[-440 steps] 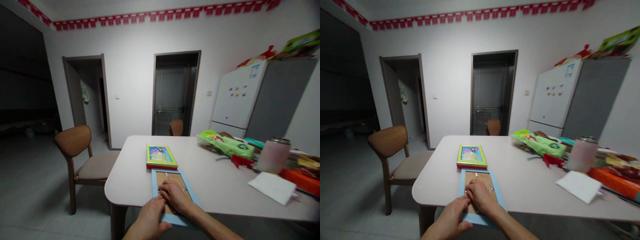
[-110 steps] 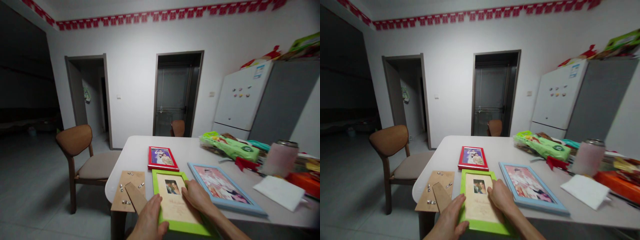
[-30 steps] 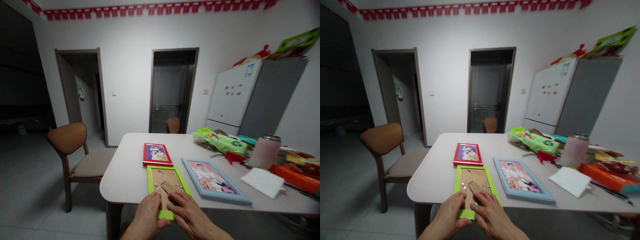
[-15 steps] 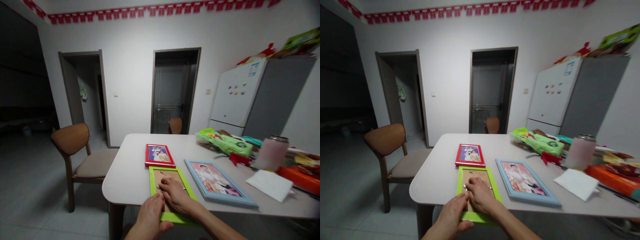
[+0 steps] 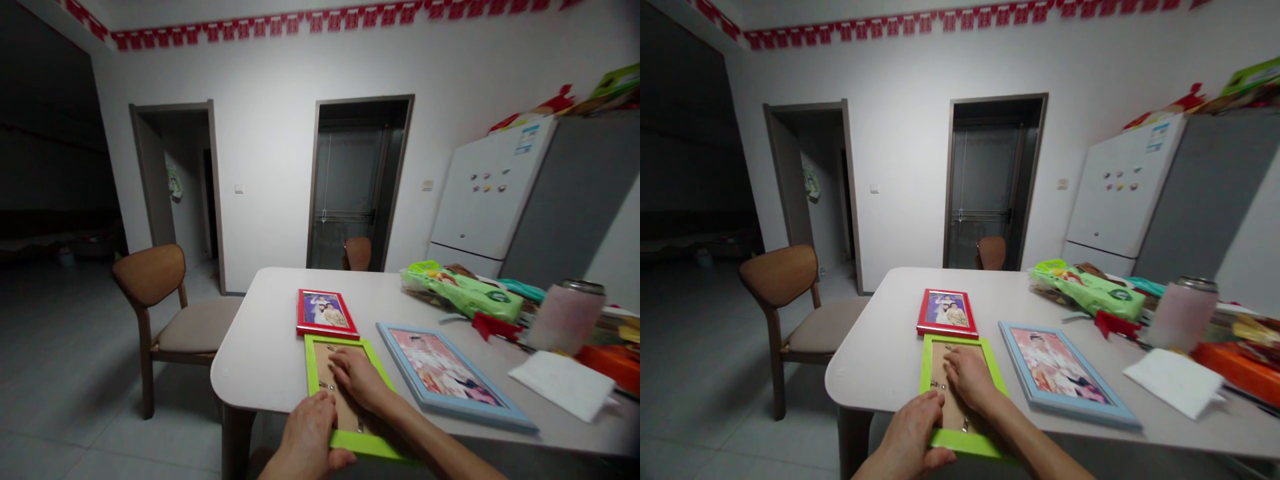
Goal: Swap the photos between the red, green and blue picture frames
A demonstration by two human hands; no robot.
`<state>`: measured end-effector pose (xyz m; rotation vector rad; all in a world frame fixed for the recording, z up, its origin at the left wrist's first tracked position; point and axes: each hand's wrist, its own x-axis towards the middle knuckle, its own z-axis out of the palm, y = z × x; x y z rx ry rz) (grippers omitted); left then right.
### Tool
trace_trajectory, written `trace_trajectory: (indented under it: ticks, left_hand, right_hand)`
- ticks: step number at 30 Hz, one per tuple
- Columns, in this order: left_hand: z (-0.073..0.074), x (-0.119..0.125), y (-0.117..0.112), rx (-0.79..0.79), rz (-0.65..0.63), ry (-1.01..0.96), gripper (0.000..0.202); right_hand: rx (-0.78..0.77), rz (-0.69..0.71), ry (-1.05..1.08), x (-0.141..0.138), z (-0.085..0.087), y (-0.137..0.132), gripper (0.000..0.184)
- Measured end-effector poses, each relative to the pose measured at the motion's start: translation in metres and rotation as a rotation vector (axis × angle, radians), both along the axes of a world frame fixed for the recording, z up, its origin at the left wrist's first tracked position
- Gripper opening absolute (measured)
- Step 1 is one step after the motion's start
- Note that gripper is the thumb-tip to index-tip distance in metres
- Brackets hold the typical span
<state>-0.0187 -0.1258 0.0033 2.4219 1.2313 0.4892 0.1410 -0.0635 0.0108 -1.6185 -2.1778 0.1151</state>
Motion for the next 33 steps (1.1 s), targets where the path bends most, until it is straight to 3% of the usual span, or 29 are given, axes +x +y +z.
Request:
trace_trajectory:
  ticks: [4, 8, 12, 23, 27, 31, 33]
  left_hand:
    - [-0.010, 0.001, 0.003, 0.012, -0.006, -0.021, 0.063]
    - [-0.014, 0.001, 0.002, -0.006, -0.013, -0.008, 0.066]
    - [-0.010, 0.002, 0.000, -0.017, 0.002, 0.028, 0.073]
    - [0.019, 0.002, -0.008, -0.097, 0.009, 0.137, 0.068]
    - [0.012, 0.002, -0.004, -0.090, 0.005, 0.159, 0.069]
    - [-0.004, 0.022, 0.000, -0.025, -0.010, 0.085, 0.031]
    - [-0.006, 0.038, -0.002, -0.004, -0.036, 0.066, 0.028]
  right_hand:
    - [-0.045, -0.257, 0.034, 0.004, -0.008, 0.035, 0.022]
    - [-0.077, -0.374, 0.051, 0.005, -0.017, 0.056, 0.020]
    - [-0.103, -0.437, 0.069, 0.006, -0.019, 0.065, 0.017]
    - [-0.106, -0.476, 0.141, 0.006, -0.018, 0.064, 0.014]
    - [-0.074, -0.448, 0.199, 0.005, -0.016, 0.062, 0.017]
    - [-0.028, -0.357, 0.273, 0.018, -0.005, 0.055, 0.024]
    - [-0.004, -0.311, 0.303, 0.032, 0.003, 0.046, 0.024]
